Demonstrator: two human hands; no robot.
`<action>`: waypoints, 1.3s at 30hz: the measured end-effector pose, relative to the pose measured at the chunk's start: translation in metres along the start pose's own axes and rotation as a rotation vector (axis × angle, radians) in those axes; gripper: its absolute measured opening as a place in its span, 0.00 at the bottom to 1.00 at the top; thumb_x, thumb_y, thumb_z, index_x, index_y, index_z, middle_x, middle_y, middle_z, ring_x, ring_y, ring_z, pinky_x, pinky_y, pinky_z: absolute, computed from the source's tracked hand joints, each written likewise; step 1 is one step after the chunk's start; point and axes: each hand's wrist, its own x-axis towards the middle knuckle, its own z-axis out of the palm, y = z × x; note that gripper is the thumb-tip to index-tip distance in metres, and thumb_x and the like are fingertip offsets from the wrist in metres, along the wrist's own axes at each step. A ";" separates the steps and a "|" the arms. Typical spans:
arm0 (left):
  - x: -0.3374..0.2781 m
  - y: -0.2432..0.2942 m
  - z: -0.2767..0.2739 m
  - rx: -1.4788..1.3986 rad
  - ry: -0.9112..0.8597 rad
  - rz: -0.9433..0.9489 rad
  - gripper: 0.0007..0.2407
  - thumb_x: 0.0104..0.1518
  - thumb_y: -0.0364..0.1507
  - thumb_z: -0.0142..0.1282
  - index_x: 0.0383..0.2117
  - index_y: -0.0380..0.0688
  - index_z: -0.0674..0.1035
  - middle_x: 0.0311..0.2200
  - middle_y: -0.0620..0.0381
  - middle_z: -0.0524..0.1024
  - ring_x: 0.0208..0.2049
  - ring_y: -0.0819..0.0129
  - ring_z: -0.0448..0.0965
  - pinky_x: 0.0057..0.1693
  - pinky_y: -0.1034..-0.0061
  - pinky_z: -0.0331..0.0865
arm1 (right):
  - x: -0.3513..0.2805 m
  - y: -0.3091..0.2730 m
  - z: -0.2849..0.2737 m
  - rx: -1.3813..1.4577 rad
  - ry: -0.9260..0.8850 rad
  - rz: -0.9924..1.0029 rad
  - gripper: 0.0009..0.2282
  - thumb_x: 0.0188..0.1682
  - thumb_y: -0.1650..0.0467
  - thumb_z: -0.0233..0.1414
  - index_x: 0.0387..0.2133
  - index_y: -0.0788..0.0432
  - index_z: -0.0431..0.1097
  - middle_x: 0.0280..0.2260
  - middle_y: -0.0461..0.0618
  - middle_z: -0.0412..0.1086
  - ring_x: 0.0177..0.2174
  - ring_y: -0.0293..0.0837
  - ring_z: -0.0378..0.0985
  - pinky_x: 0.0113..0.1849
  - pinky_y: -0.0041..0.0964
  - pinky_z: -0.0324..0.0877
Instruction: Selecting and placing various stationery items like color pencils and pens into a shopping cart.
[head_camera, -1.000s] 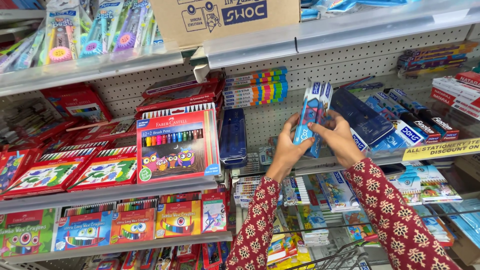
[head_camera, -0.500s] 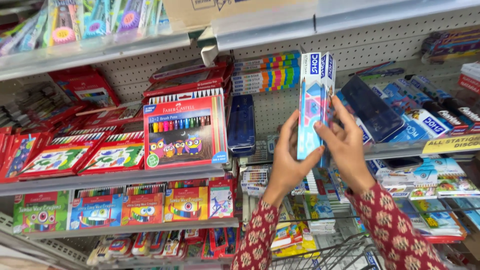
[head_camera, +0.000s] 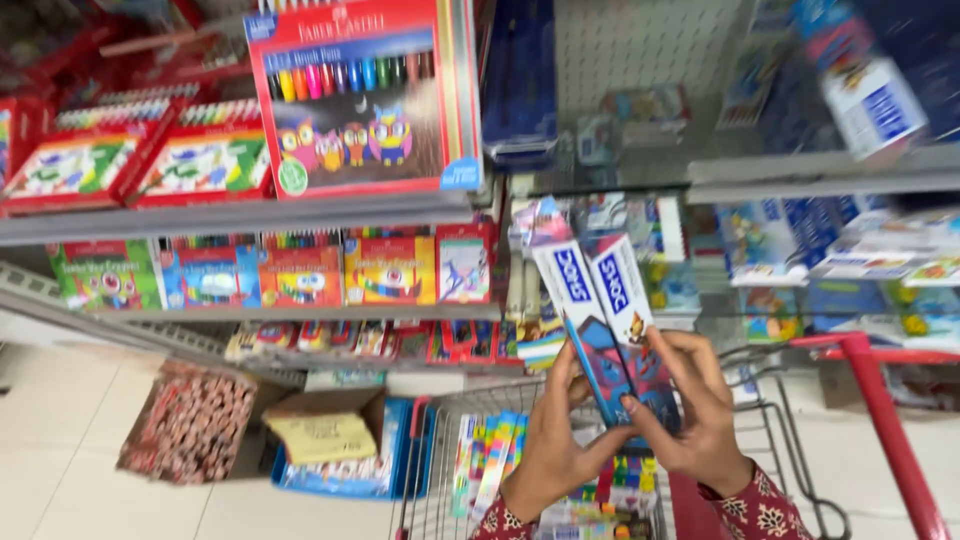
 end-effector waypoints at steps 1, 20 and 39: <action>-0.011 -0.010 0.001 0.001 0.004 -0.029 0.46 0.56 0.25 0.70 0.75 0.33 0.44 0.68 0.39 0.67 0.67 0.53 0.75 0.67 0.65 0.72 | -0.010 0.007 0.005 0.012 -0.011 0.024 0.31 0.41 0.77 0.60 0.60 0.70 0.61 0.52 0.59 0.63 0.50 0.48 0.71 0.50 0.35 0.68; -0.228 -0.268 0.047 -0.787 0.259 -1.240 0.35 0.57 0.37 0.61 0.63 0.42 0.48 0.57 0.38 0.68 0.58 0.51 0.74 0.60 0.55 0.74 | -0.297 0.198 0.092 -0.037 -0.843 0.774 0.34 0.40 0.75 0.60 0.63 0.44 0.60 0.50 0.49 0.65 0.46 0.46 0.78 0.48 0.39 0.77; -0.358 -0.486 0.055 0.239 0.321 -1.273 0.29 0.52 0.39 0.66 0.58 0.46 0.63 0.39 0.49 0.86 0.38 0.55 0.86 0.47 0.63 0.77 | -0.354 0.267 0.102 -0.704 -0.858 0.630 0.27 0.46 0.71 0.55 0.62 0.53 0.60 0.59 0.58 0.58 0.58 0.58 0.64 0.55 0.56 0.63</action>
